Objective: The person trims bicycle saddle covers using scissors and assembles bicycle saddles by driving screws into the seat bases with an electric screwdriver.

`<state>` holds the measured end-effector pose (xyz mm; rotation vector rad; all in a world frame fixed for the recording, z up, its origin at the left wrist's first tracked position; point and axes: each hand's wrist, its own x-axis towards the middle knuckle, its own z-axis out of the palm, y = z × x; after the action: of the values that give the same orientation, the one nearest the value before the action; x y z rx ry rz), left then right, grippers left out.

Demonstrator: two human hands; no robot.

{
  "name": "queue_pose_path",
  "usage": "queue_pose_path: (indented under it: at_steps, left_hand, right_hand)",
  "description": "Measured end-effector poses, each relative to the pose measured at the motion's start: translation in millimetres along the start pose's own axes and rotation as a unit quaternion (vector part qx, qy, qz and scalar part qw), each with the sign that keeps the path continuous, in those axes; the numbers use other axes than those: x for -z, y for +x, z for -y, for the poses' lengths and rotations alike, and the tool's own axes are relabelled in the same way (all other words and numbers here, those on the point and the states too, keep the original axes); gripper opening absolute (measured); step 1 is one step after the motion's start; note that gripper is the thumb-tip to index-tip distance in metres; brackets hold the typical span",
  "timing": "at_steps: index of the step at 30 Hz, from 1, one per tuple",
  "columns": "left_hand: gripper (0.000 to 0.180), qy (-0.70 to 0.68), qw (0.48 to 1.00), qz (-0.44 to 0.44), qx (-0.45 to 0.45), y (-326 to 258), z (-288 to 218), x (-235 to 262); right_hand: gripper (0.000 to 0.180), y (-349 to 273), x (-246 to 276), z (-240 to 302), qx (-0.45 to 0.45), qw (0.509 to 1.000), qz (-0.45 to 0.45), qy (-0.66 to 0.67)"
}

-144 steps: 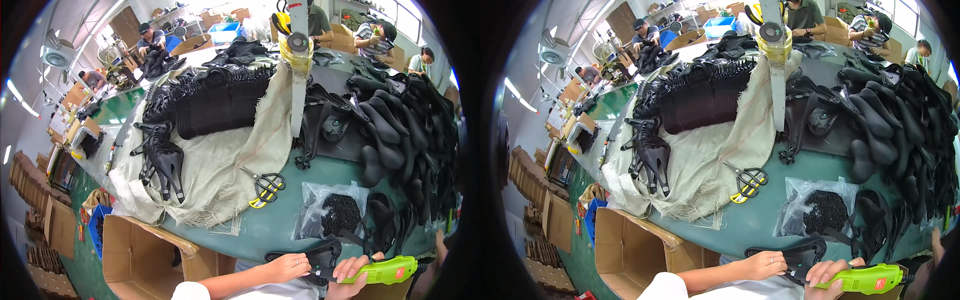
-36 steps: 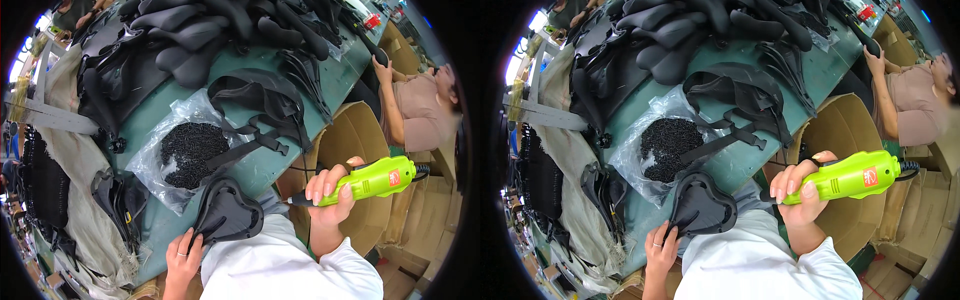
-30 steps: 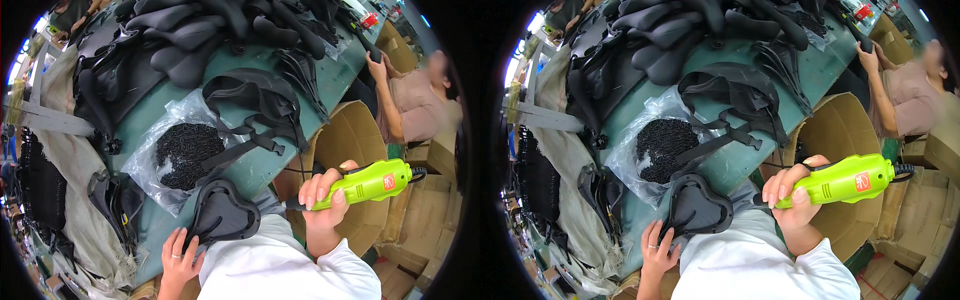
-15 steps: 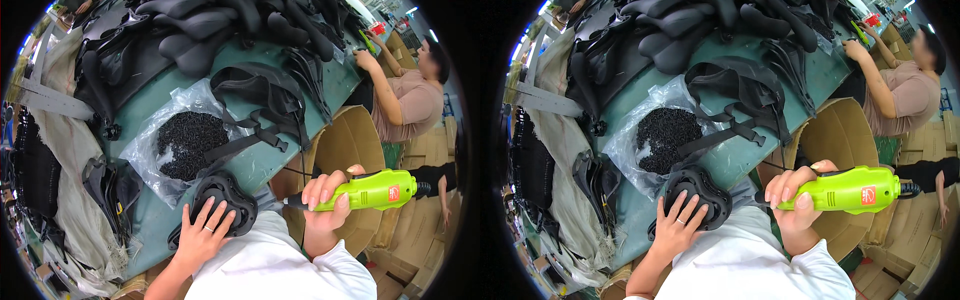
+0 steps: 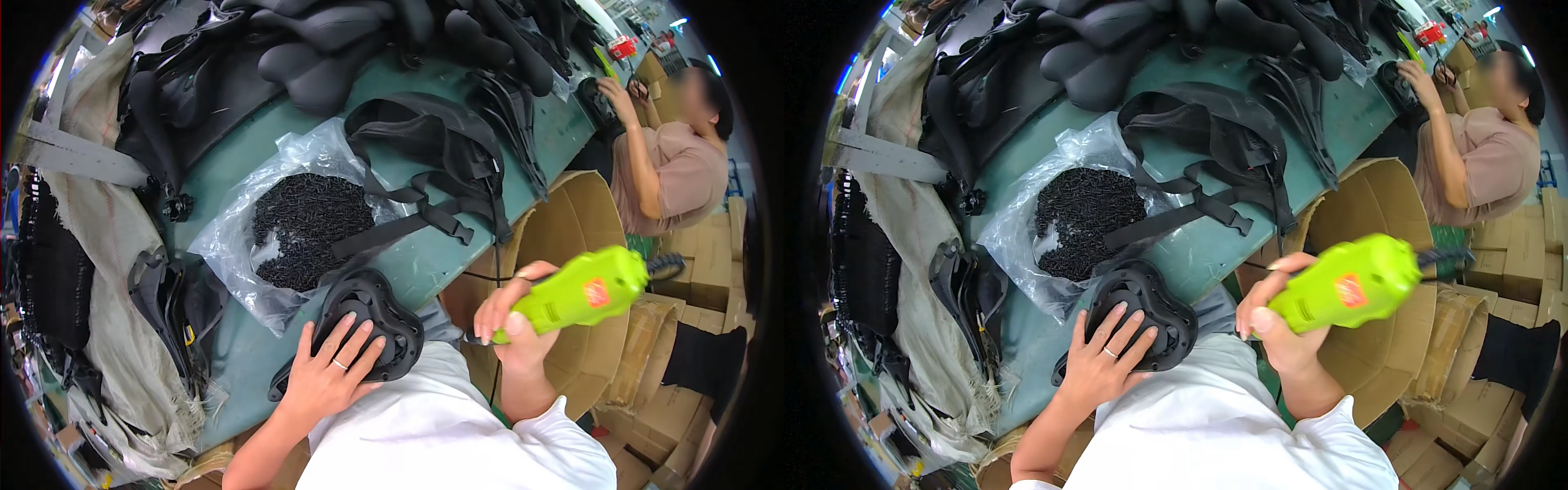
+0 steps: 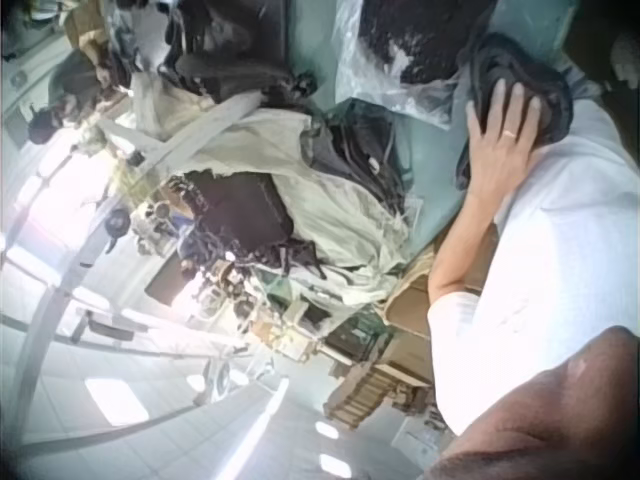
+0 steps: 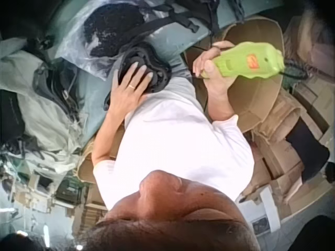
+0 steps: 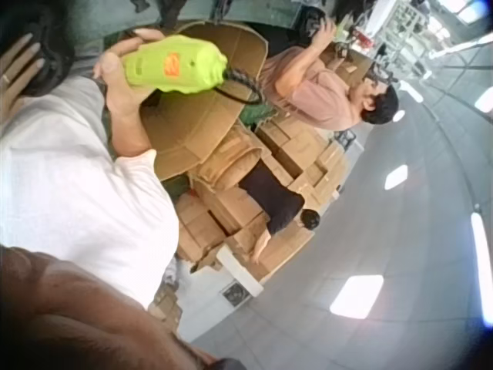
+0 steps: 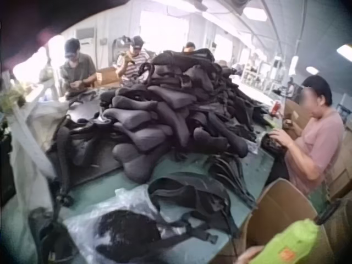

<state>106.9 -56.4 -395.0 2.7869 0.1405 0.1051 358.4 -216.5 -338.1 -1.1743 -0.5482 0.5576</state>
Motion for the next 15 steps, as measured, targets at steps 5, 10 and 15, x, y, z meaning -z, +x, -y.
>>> queue_pose_path:
  at_steps: [5, 10, 15]
  left_hand:
    - [0.065, 0.008, 1.0, 0.018, -0.002, 12.7, -2.1, 8.5]
    - [0.063, -0.026, 0.999, -0.022, -0.008, 12.9, 5.4, -6.2]
    - [0.063, -0.029, 1.0, -0.01, -0.004, 20.2, 0.5, 2.7]
  right_hand:
    - [0.052, 0.3, 18.3, -12.1, -0.278, 0.955, 0.078, -0.074]
    - [0.067, -4.3, 28.0, -22.1, -0.358, 0.906, 0.188, -0.127]
    - [0.071, -8.1, 33.0, -25.8, -0.388, 0.89, 0.201, -0.127]
